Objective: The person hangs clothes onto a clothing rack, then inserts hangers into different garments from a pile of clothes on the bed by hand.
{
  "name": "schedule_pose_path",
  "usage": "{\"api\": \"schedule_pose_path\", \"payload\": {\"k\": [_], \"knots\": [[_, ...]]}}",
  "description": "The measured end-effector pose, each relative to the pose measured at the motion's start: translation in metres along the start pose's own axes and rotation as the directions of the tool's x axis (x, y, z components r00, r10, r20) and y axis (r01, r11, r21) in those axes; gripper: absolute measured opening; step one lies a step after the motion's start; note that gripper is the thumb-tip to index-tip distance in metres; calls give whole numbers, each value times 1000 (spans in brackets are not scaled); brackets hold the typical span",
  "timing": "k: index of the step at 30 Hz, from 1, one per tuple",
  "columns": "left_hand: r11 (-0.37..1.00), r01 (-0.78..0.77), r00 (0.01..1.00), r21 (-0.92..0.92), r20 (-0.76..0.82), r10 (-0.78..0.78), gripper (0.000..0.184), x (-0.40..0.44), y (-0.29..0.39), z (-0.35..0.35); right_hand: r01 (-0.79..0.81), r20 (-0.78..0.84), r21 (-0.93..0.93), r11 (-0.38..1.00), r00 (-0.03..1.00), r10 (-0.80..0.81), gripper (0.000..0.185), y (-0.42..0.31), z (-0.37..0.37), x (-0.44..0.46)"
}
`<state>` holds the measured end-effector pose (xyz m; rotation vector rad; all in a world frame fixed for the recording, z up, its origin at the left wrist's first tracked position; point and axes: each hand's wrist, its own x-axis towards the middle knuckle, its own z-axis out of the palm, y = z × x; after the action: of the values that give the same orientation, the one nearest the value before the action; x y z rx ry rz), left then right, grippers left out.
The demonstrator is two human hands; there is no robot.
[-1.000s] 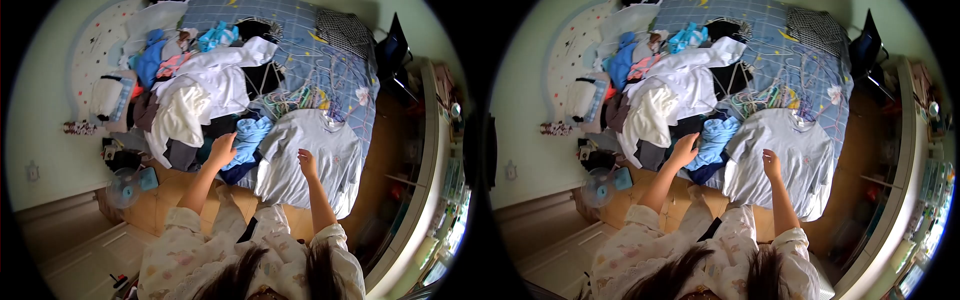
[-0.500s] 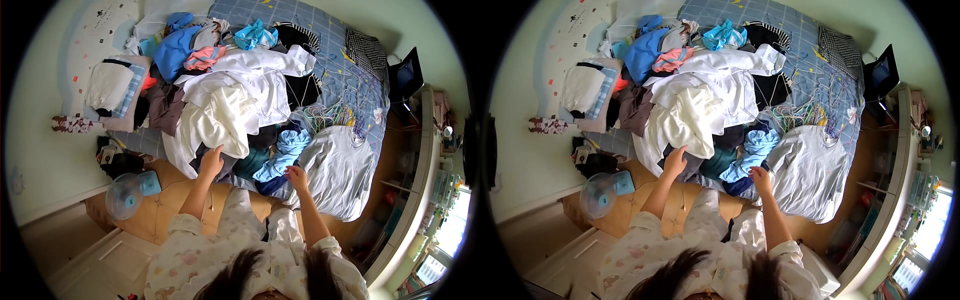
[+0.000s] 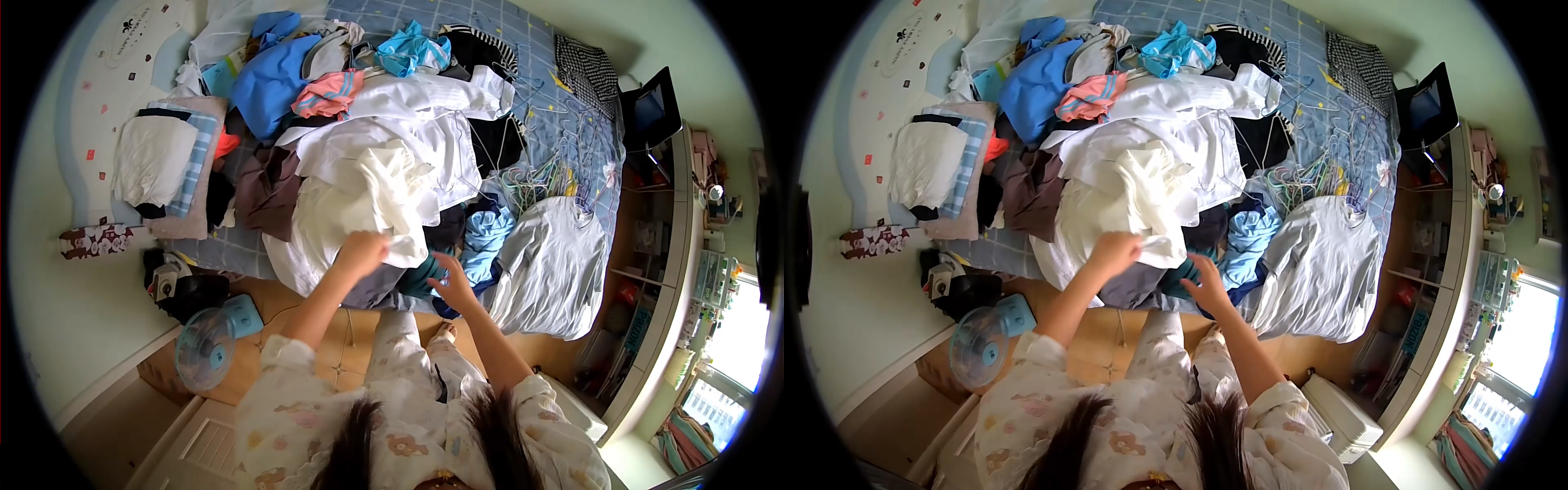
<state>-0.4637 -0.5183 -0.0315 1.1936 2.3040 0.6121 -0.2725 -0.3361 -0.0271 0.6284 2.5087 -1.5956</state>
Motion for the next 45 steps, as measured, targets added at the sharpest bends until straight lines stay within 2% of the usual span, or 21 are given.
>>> {"api": "schedule_pose_path", "payload": {"k": [1, 3, 6, 9, 10, 13, 15, 16, 19, 22, 23, 24, 25, 26, 29, 31, 36, 39, 41, 43, 45], "knots": [[994, -94, 995, -63, -17, 93, 12, -14, 23, -10, 252, -57, -187, 950, 962, -266, 63, -12, 8, 6], [958, -280, 950, -61, -158, 268, 12, -41, 66, -29, 338, -34, -83, 937, 939, -342, 57, -59, 13, 11], [866, -499, 818, -43, -354, 453, 14, -65, 110, -69, 464, 213, -69, 883, 872, -442, 43, -58, 16, 8], [783, -574, 809, -238, -313, 498, 12, -80, 108, -83, 397, 310, -92, 913, 883, -353, 41, -50, -2, -5], [775, -566, 813, -281, -343, 470, 11, -82, 107, -91, 351, 314, -190, 917, 906, -282, 40, -44, -13, -12], [946, -233, 970, -224, -130, 208, 15, -94, 101, -125, 311, 288, -323, 894, 932, -221, 30, -10, -68, -21], [941, -270, 940, -202, -266, 212, 19, -88, 109, -152, 333, 179, -479, 812, 943, -281, 23, 12, -117, -23], [974, -151, 968, -168, -225, 111, 24, -88, 115, -164, 344, 162, -545, 764, 938, -307, 21, -2, -149, -24], [984, -117, 983, 137, -128, 135, 24, -74, 140, -203, 343, 198, -738, 582, 934, -299, 23, 4, -226, -4], [892, -102, 986, 440, -75, 150, 18, -51, 130, -228, 190, 167, -922, 336, 981, -97, 23, -35, -286, 15], [889, -31, 988, 456, -119, 95, 14, -42, 138, -244, 143, 105, -933, 331, 986, -128, 22, -52, -303, 19], [871, -13, 982, 491, -158, 103, 13, -33, 130, -255, 174, 68, -912, 370, 957, -283, 22, -54, -319, 27], [825, 50, 979, 563, -192, 71, 14, -26, 138, -269, 130, 28, -917, 377, 964, -264, 23, -77, -331, 30], [793, -12, 952, 609, -234, 194, 15, -17, 135, -280, 95, -35, -923, 374, 944, -327, 24, -92, -341, 34], [687, 75, 902, 723, -343, 263, 9, -2, 150, -311, 49, -166, -953, 298, 741, -651, 31, -114, -365, 45], [651, 230, 857, 724, -467, 217, 13, -1, 158, -324, -37, -273, -946, 321, 625, -731, 28, -147, -370, 39], [521, 389, 680, 760, -618, 394, 23, -30, 198, -333, -50, -301, -951, 304, 356, -885, 28, -162, -383, 18], [533, 406, 705, 743, -625, 335, 24, -63, 199, -324, -156, -256, -961, 228, 196, -947, 27, -142, -387, 1], [536, 363, 705, 762, -601, 377, 23, -90, 189, -304, -92, -265, -964, 251, 203, -943, 26, -121, -379, -14], [500, 322, 747, 804, -540, 387, 20, -108, 185, -275, -58, -202, -979, 195, 378, -904, 31, -82, -366, -36], [589, 188, 789, 786, -478, 386, 20, -119, 164, -232, -100, -225, -974, 204, 538, -812, 29, -47, -328, -51]]}}
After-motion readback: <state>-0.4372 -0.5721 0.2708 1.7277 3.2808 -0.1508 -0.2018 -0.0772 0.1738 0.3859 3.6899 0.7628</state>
